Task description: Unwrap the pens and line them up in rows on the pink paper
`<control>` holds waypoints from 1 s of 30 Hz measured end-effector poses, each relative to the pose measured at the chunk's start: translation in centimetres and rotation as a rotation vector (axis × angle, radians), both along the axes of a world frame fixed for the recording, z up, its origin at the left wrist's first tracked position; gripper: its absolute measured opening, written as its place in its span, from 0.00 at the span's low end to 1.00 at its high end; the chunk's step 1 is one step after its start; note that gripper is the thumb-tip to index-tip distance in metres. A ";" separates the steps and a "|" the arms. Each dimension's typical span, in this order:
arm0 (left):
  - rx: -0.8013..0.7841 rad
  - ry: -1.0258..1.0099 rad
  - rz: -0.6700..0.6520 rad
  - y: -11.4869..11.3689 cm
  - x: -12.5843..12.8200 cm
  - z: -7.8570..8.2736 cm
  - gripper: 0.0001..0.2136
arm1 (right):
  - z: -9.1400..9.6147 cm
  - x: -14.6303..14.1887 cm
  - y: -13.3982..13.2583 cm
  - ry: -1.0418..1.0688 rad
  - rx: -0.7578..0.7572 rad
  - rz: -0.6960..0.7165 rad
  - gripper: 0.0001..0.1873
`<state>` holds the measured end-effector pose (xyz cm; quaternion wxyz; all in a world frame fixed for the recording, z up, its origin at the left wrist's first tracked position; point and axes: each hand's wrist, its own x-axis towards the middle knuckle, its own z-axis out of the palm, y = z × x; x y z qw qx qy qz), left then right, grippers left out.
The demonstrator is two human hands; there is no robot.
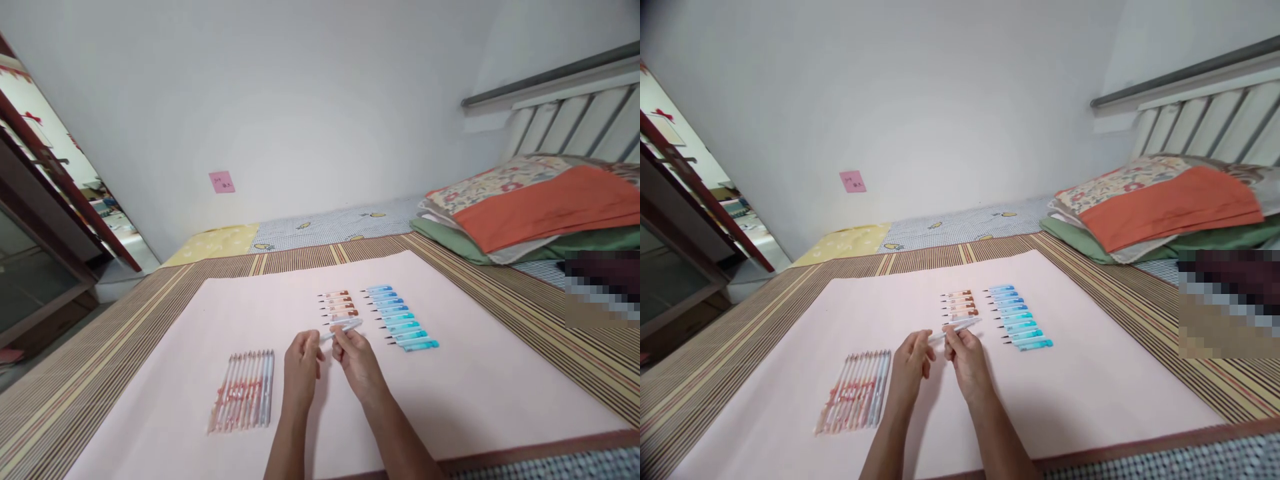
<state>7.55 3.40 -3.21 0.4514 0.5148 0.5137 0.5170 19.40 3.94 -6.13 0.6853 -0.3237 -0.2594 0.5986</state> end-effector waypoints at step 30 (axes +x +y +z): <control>-0.025 -0.412 -0.194 0.6 -2.5 0.6 0.14 | 0.2 -0.2 -0.7 0.251 -0.077 0.303 0.26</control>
